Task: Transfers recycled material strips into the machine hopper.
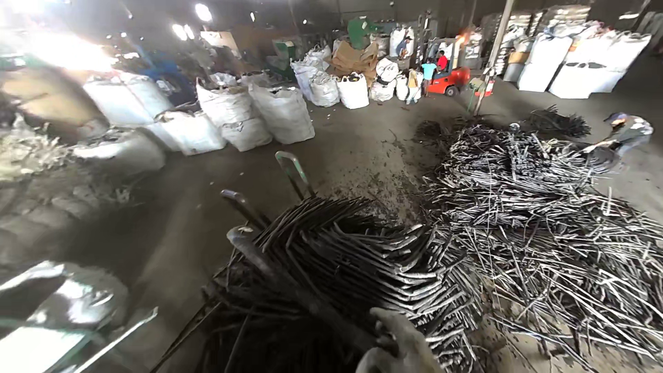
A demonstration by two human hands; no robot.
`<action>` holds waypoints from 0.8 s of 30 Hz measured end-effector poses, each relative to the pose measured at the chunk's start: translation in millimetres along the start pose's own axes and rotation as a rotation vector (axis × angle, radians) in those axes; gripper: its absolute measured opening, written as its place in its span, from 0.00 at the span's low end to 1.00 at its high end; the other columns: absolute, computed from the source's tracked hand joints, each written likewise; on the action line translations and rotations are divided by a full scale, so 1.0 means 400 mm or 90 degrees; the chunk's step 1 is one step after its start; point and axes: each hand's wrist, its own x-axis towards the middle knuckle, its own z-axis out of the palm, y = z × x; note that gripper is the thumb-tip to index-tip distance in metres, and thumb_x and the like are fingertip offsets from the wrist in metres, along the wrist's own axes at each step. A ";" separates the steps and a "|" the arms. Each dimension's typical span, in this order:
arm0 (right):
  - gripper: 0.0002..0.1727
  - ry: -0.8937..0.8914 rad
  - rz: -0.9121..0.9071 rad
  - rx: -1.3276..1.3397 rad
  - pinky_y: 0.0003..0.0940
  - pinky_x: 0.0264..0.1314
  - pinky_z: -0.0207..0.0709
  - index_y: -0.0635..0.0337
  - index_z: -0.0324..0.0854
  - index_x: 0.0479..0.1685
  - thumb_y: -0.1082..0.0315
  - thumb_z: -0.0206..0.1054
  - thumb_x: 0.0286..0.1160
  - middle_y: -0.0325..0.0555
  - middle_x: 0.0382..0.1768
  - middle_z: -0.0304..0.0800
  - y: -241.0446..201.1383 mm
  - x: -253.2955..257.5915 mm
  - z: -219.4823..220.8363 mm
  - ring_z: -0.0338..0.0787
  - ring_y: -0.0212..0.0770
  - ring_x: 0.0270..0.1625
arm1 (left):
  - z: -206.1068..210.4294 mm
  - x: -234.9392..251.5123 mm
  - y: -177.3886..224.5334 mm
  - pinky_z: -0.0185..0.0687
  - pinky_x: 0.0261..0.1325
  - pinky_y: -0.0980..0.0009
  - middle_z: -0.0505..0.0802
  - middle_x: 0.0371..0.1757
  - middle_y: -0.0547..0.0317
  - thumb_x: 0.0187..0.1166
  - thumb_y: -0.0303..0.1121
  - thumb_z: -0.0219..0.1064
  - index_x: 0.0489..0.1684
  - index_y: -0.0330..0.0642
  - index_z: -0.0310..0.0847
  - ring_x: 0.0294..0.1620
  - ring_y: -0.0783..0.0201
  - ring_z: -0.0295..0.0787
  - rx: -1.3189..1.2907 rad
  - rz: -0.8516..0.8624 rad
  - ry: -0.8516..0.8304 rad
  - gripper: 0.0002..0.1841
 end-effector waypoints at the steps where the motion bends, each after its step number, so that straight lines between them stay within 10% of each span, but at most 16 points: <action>1: 0.37 -0.026 0.012 0.024 0.44 0.75 0.83 0.39 0.77 0.82 0.39 0.76 0.71 0.34 0.67 0.90 0.033 -0.027 -0.018 0.88 0.33 0.68 | -0.017 0.010 -0.001 0.90 0.66 0.57 0.95 0.57 0.56 0.79 0.35 0.72 0.66 0.40 0.82 0.58 0.62 0.93 -0.043 0.016 0.010 0.19; 4: 0.40 -0.183 0.100 0.008 0.43 0.79 0.83 0.36 0.74 0.84 0.42 0.79 0.68 0.32 0.73 0.87 0.132 -0.123 -0.065 0.87 0.31 0.71 | -0.073 0.016 0.044 0.95 0.56 0.51 0.95 0.58 0.52 0.84 0.35 0.68 0.69 0.45 0.82 0.53 0.52 0.95 -0.134 -0.002 -0.013 0.17; 12: 0.17 -0.170 0.163 0.063 0.45 0.53 0.93 0.46 0.89 0.61 0.52 0.74 0.78 0.36 0.44 0.98 0.293 -0.294 -0.138 0.96 0.35 0.44 | -0.130 0.018 0.131 0.94 0.57 0.53 0.93 0.59 0.51 0.87 0.37 0.65 0.74 0.43 0.77 0.54 0.52 0.93 -0.136 0.078 -0.077 0.20; 16: 0.17 -0.001 0.041 0.076 0.39 0.48 0.94 0.53 0.90 0.60 0.60 0.77 0.75 0.38 0.43 0.97 0.211 -0.273 -0.143 0.95 0.34 0.41 | -0.107 0.033 0.174 0.90 0.69 0.53 0.91 0.66 0.54 0.84 0.37 0.68 0.84 0.45 0.67 0.65 0.55 0.90 -0.107 0.137 -0.072 0.29; 24: 0.15 0.102 -0.224 0.023 0.28 0.40 0.91 0.41 0.92 0.55 0.50 0.77 0.73 0.30 0.40 0.96 -0.003 -0.051 -0.208 0.92 0.26 0.37 | -0.122 0.048 0.173 0.92 0.62 0.61 0.93 0.61 0.64 0.84 0.40 0.67 0.71 0.50 0.82 0.58 0.66 0.92 0.002 0.149 -0.112 0.18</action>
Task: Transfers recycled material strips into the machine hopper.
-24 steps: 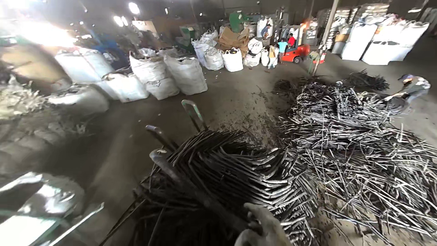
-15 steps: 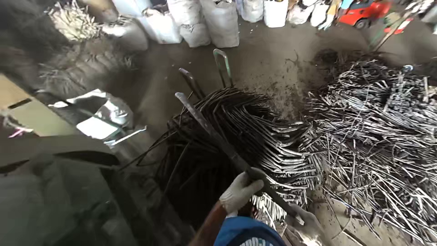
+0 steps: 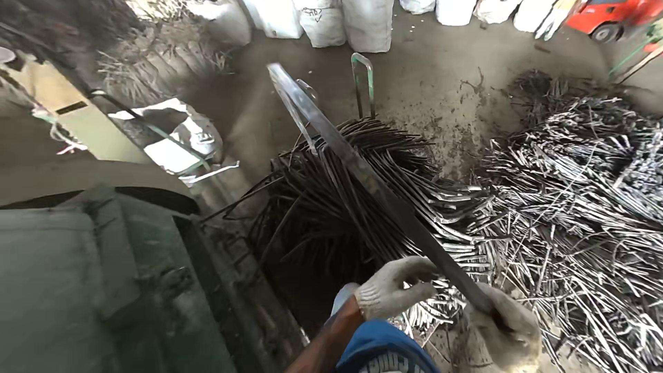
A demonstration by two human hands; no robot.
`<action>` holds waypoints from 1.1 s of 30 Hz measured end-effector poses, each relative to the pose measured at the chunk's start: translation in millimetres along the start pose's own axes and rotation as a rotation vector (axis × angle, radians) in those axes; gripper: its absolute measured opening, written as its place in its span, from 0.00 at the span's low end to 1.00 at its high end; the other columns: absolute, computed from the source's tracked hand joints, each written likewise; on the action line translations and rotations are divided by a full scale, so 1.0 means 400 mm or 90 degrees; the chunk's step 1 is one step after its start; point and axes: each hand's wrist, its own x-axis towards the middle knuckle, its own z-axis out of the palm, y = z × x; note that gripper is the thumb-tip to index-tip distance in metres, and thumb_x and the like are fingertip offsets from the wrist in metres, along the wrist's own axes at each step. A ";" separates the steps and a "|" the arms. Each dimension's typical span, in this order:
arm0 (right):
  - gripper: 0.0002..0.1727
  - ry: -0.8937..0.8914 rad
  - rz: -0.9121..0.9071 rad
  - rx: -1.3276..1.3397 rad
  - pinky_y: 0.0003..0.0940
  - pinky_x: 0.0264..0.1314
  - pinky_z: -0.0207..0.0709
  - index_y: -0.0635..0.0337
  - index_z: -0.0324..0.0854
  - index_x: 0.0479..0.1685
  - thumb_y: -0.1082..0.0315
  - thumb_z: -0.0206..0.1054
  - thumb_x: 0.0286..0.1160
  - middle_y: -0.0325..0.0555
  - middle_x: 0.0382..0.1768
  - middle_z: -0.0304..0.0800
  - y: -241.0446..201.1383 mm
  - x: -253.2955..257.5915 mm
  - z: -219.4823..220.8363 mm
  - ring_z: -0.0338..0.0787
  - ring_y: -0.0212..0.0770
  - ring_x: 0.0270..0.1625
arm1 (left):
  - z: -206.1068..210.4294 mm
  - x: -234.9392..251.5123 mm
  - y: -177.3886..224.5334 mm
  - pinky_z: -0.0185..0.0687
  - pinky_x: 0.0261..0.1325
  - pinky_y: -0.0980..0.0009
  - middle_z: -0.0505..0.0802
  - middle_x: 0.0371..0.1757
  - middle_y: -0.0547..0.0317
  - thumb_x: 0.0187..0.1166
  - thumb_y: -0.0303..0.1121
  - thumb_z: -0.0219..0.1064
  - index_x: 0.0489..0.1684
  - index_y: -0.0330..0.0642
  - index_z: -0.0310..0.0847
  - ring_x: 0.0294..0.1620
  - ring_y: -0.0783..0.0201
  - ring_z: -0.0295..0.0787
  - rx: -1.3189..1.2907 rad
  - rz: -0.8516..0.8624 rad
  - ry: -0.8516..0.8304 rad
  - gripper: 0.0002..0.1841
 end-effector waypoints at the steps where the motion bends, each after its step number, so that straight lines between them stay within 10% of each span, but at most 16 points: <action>1: 0.15 -0.003 -0.016 -0.004 0.29 0.40 0.91 0.41 0.92 0.54 0.49 0.78 0.73 0.30 0.40 0.96 -0.009 0.030 -0.002 0.93 0.27 0.37 | -0.011 0.002 -0.019 0.92 0.61 0.62 0.93 0.61 0.65 0.84 0.42 0.68 0.71 0.52 0.82 0.57 0.67 0.92 0.010 -0.021 0.009 0.19; 9: 0.14 0.022 0.024 -0.065 0.31 0.39 0.92 0.48 0.91 0.54 0.55 0.77 0.74 0.35 0.40 0.96 -0.057 0.211 0.016 0.93 0.30 0.36 | -0.146 -0.006 -0.177 0.91 0.65 0.61 0.92 0.64 0.69 0.82 0.47 0.68 0.74 0.60 0.81 0.61 0.69 0.91 -0.009 -0.186 0.061 0.22; 15: 0.20 -0.114 0.102 -0.191 0.33 0.48 0.94 0.40 0.92 0.63 0.55 0.80 0.71 0.28 0.46 0.97 -0.067 0.352 0.248 0.95 0.27 0.44 | -0.261 -0.017 -0.318 0.90 0.67 0.60 0.94 0.60 0.71 0.80 0.53 0.70 0.74 0.61 0.81 0.61 0.70 0.92 -0.064 -0.296 0.124 0.24; 22: 0.21 -0.308 0.164 -0.514 0.47 0.54 0.90 0.21 0.85 0.71 0.39 0.62 0.82 0.31 0.45 0.97 0.251 0.458 0.595 0.95 0.37 0.49 | -0.381 0.001 -0.466 0.92 0.60 0.55 0.94 0.63 0.59 0.76 0.58 0.71 0.80 0.58 0.75 0.60 0.57 0.93 -0.294 -0.432 0.217 0.33; 33: 0.24 -0.485 0.423 -0.451 0.54 0.71 0.82 0.22 0.83 0.74 0.51 0.63 0.79 0.37 0.61 0.93 0.700 0.576 0.784 0.90 0.43 0.65 | -0.477 0.421 -0.790 0.88 0.65 0.50 0.89 0.71 0.53 0.81 0.65 0.61 0.86 0.53 0.68 0.67 0.54 0.89 -0.472 -0.518 0.299 0.38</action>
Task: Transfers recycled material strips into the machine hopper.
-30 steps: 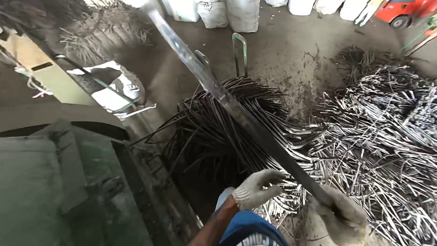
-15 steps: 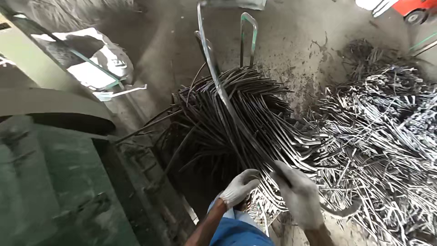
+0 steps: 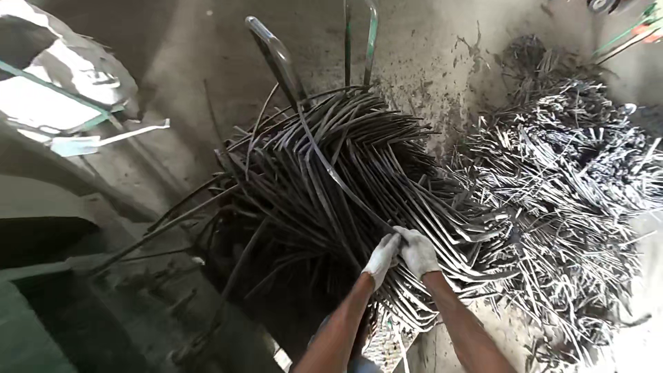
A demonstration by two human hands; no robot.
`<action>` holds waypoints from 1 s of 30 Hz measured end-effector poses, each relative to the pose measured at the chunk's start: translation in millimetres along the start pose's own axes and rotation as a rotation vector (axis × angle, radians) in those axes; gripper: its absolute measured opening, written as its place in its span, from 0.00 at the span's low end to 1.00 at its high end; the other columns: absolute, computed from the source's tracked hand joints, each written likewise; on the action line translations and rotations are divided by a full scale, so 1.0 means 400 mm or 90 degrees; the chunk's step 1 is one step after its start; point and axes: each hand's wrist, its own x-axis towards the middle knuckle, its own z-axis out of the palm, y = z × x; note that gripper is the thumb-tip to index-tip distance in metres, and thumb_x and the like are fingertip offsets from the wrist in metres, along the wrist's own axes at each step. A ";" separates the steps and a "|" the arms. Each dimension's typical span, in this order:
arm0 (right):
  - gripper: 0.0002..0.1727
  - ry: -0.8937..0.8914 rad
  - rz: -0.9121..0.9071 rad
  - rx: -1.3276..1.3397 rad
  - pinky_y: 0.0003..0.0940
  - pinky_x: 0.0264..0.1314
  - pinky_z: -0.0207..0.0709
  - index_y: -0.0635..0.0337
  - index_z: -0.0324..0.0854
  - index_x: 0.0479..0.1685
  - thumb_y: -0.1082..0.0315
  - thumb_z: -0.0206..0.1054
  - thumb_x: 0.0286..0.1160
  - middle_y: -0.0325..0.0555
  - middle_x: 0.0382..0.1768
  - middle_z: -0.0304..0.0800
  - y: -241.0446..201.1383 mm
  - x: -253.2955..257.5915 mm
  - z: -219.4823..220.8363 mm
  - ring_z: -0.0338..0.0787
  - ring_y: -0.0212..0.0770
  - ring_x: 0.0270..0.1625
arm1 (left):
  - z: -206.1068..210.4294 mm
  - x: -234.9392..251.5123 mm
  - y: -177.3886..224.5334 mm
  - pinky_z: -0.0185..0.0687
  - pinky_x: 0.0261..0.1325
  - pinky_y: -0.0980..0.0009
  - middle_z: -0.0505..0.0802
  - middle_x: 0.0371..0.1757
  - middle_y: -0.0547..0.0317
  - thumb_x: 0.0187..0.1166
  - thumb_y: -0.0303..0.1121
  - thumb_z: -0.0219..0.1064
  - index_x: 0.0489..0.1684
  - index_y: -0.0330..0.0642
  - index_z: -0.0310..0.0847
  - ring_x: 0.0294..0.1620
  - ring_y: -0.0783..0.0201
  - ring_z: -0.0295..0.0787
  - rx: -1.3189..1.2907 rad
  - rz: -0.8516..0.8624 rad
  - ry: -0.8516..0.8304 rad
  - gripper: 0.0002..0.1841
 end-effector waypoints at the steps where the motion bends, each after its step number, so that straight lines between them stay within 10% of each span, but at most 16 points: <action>1: 0.24 -0.078 0.005 -0.011 0.57 0.74 0.80 0.28 0.83 0.75 0.49 0.63 0.77 0.41 0.64 0.91 -0.002 0.026 0.004 0.88 0.46 0.68 | 0.002 0.046 0.008 0.87 0.66 0.50 0.90 0.68 0.51 0.82 0.66 0.57 0.85 0.51 0.69 0.65 0.53 0.89 -0.045 -0.005 0.010 0.38; 6: 0.29 -0.173 -0.041 0.013 0.57 0.76 0.80 0.32 0.89 0.64 0.30 0.68 0.68 0.35 0.61 0.94 0.004 0.173 -0.106 0.89 0.41 0.68 | -0.019 0.169 0.028 0.86 0.70 0.51 0.87 0.74 0.52 0.80 0.62 0.66 0.84 0.50 0.70 0.71 0.55 0.86 -0.103 0.025 0.079 0.38; 11: 0.45 0.044 0.035 0.047 0.68 0.82 0.71 0.37 0.70 0.88 0.21 0.50 0.76 0.44 0.80 0.81 0.088 0.409 -0.205 0.79 0.53 0.81 | -0.022 0.181 0.040 0.83 0.75 0.48 0.80 0.82 0.48 0.68 0.68 0.73 0.91 0.46 0.59 0.79 0.53 0.80 -0.023 -0.017 0.159 0.53; 15: 0.67 -0.033 0.166 0.122 0.75 0.82 0.65 0.50 0.55 0.95 0.09 0.47 0.59 0.58 0.85 0.72 0.175 0.616 -0.183 0.74 0.63 0.85 | -0.037 0.185 0.043 0.88 0.68 0.49 0.82 0.78 0.48 0.65 0.61 0.80 0.91 0.48 0.58 0.72 0.52 0.85 -0.086 -0.044 0.118 0.53; 20: 0.58 -0.196 0.127 0.034 0.72 0.75 0.73 0.49 0.92 0.60 0.07 0.45 0.57 0.55 0.63 0.93 0.196 0.710 -0.048 0.87 0.58 0.72 | -0.062 0.213 0.063 0.93 0.56 0.53 0.85 0.73 0.42 0.68 0.55 0.81 0.94 0.48 0.49 0.60 0.49 0.93 -0.118 -0.097 0.074 0.55; 30: 0.61 -0.228 0.162 0.055 0.73 0.74 0.73 0.50 0.89 0.64 0.05 0.47 0.52 0.57 0.63 0.92 0.132 0.695 -0.039 0.87 0.59 0.71 | 0.018 0.287 -0.012 0.83 0.76 0.51 0.81 0.79 0.50 0.61 0.50 0.86 0.92 0.48 0.49 0.76 0.56 0.82 -0.200 0.037 0.129 0.58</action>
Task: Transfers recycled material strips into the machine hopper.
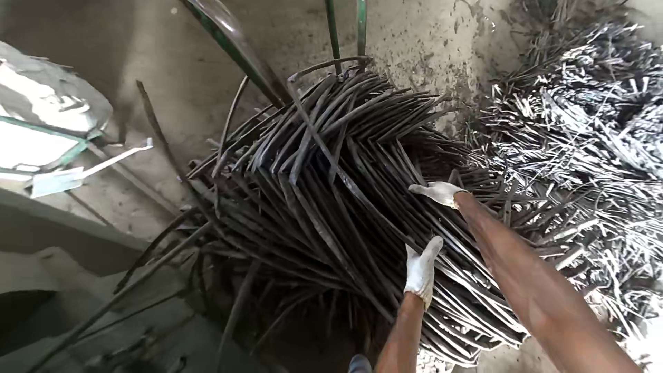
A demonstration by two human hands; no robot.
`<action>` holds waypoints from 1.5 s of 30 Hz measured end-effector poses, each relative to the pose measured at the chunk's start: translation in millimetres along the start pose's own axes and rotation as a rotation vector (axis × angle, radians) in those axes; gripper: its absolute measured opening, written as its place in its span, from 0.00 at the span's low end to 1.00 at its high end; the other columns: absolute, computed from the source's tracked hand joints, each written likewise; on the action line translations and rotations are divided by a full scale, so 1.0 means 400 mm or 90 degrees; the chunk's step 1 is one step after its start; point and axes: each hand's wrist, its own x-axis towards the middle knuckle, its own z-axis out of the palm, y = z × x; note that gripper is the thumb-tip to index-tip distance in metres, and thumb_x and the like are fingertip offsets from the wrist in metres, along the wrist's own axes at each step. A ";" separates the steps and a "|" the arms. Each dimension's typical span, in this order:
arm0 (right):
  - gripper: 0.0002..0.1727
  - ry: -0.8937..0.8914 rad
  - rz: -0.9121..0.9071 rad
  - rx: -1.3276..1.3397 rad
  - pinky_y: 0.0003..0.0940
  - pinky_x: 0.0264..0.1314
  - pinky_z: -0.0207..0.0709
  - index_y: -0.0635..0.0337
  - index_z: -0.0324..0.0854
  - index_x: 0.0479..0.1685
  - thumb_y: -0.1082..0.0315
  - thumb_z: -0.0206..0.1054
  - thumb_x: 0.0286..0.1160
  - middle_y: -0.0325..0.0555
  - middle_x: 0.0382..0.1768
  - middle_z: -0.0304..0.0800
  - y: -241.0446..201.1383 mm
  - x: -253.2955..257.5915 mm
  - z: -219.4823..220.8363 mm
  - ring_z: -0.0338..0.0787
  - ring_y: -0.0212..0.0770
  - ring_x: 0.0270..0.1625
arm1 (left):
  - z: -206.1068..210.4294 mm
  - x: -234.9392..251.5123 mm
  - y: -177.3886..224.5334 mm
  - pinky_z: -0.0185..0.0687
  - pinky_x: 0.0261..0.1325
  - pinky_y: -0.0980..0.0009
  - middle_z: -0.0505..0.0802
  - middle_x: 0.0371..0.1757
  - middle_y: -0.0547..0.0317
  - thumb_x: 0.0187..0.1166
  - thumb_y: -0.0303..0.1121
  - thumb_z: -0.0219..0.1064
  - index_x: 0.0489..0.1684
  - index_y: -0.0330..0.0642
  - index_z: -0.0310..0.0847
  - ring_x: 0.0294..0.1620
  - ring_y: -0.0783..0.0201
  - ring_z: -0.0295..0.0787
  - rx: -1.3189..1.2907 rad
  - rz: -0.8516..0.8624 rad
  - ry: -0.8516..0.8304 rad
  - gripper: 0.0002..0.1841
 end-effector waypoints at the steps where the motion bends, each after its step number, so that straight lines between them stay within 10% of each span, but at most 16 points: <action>1: 0.61 0.002 0.002 0.004 0.73 0.75 0.73 0.48 0.88 0.67 0.05 0.49 0.51 0.56 0.64 0.92 -0.007 -0.023 0.007 0.87 0.59 0.72 | -0.010 -0.003 -0.005 0.84 0.75 0.50 0.81 0.79 0.50 0.60 0.50 0.87 0.92 0.49 0.50 0.76 0.56 0.82 0.004 0.003 0.008 0.57; 7: 0.57 0.041 -0.036 0.069 0.67 0.69 0.81 0.36 0.77 0.78 0.10 0.65 0.45 0.45 0.60 0.93 -0.026 -0.250 0.175 0.91 0.50 0.65 | -0.116 -0.084 -0.042 0.79 0.80 0.50 0.73 0.87 0.51 0.62 0.56 0.82 0.95 0.53 0.44 0.83 0.55 0.74 -0.034 0.050 0.140 0.59; 14: 0.67 0.110 -0.013 0.128 0.64 0.77 0.77 0.33 0.70 0.86 0.04 0.58 0.38 0.45 0.69 0.88 0.007 -0.253 0.313 0.83 0.53 0.75 | -0.194 -0.093 -0.102 0.77 0.82 0.55 0.71 0.88 0.51 0.46 0.63 0.88 0.95 0.51 0.43 0.85 0.60 0.72 0.157 0.087 0.214 0.71; 21: 0.71 0.034 -0.005 0.129 0.66 0.78 0.75 0.39 0.65 0.90 0.05 0.61 0.37 0.52 0.73 0.85 -0.015 -0.233 0.248 0.82 0.57 0.77 | -0.195 -0.068 -0.100 0.84 0.77 0.58 0.83 0.78 0.54 0.45 0.61 0.90 0.91 0.45 0.55 0.77 0.63 0.81 0.162 0.086 0.172 0.65; 27: 0.69 0.033 0.071 0.125 0.71 0.62 0.82 0.45 0.82 0.72 0.05 0.66 0.24 0.52 0.56 0.94 -0.070 -0.157 0.219 0.92 0.57 0.60 | -0.200 -0.036 -0.084 0.88 0.72 0.56 0.88 0.72 0.54 0.46 0.60 0.90 0.86 0.45 0.63 0.71 0.62 0.86 0.172 0.014 0.136 0.60; 35: 0.69 0.038 0.047 0.104 0.67 0.72 0.78 0.45 0.78 0.78 0.05 0.64 0.30 0.50 0.64 0.91 -0.073 -0.190 0.230 0.88 0.54 0.69 | -0.205 -0.046 -0.054 0.89 0.70 0.51 0.88 0.71 0.52 0.52 0.54 0.90 0.88 0.47 0.60 0.70 0.56 0.88 0.079 -0.050 0.057 0.57; 45: 0.79 -0.022 -0.005 0.210 0.63 0.71 0.84 0.32 0.55 0.93 0.14 0.80 0.20 0.42 0.66 0.91 0.029 -0.505 0.401 0.91 0.45 0.67 | -0.327 -0.391 -0.081 0.90 0.62 0.46 0.94 0.54 0.40 0.61 0.41 0.85 0.72 0.33 0.74 0.55 0.48 0.94 0.018 -0.105 -0.025 0.38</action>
